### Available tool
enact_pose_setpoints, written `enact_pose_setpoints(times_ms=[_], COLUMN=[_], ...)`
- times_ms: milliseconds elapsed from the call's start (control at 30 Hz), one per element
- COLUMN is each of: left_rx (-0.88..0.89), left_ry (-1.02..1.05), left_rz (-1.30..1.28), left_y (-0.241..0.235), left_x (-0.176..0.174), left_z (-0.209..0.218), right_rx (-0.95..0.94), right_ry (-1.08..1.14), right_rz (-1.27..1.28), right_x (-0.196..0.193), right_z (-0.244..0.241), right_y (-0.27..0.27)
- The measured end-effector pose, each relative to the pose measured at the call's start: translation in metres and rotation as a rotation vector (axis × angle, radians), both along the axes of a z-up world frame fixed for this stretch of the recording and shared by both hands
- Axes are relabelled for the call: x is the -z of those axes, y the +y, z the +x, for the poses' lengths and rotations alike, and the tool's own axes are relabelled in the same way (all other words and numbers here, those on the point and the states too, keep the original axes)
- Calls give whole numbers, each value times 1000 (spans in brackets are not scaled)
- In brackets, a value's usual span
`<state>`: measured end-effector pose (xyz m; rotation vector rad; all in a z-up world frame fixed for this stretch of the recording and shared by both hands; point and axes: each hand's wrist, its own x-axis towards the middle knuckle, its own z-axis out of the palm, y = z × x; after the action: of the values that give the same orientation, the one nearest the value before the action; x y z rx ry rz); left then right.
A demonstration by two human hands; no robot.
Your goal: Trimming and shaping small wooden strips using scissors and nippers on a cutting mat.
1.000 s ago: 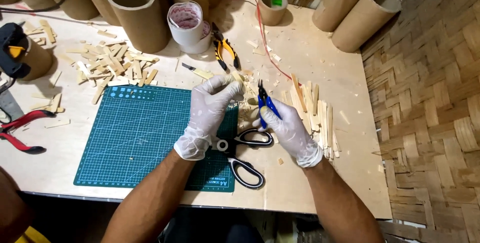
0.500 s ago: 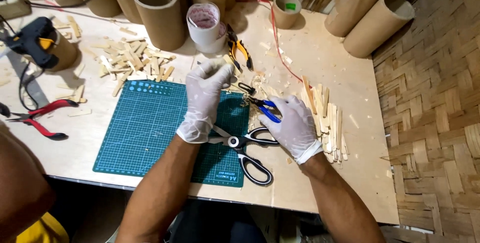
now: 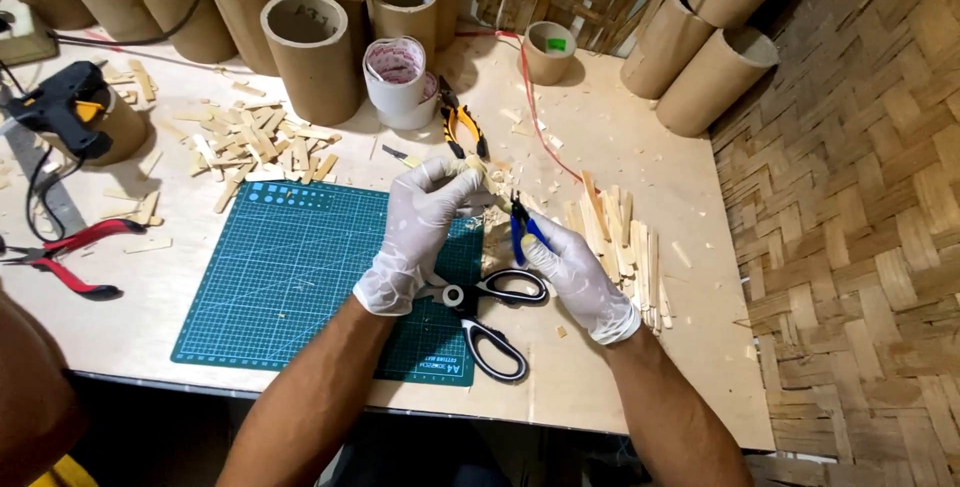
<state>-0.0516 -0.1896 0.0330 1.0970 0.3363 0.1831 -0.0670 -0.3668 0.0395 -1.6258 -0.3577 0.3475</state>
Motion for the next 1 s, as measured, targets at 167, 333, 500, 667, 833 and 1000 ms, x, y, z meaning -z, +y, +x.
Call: enact_pose_setpoints(times_ms=[167, 333, 500, 667, 833, 1000], left_rx=[0, 5, 25, -91, -109, -133], left_ry=[32, 34, 41, -49, -72, -62], left_rz=[23, -26, -55, 27, -18, -31], left_y=[-3, -1, 1, 11, 16, 22], left_x=[7, 3, 13, 11, 10, 9], left_z=[5, 1, 6, 11, 10, 11], right_rx=[-45, -19, 107, 158, 122, 170], right_ry=[93, 105, 10, -606, -519, -700], right_rz=[24, -8, -225, -756, -1085, -995], right_x=[2, -7, 10, 19, 37, 15], right_z=[6, -1, 10, 21, 29, 1], right_y=[-4, 3, -1, -23, -19, -14])
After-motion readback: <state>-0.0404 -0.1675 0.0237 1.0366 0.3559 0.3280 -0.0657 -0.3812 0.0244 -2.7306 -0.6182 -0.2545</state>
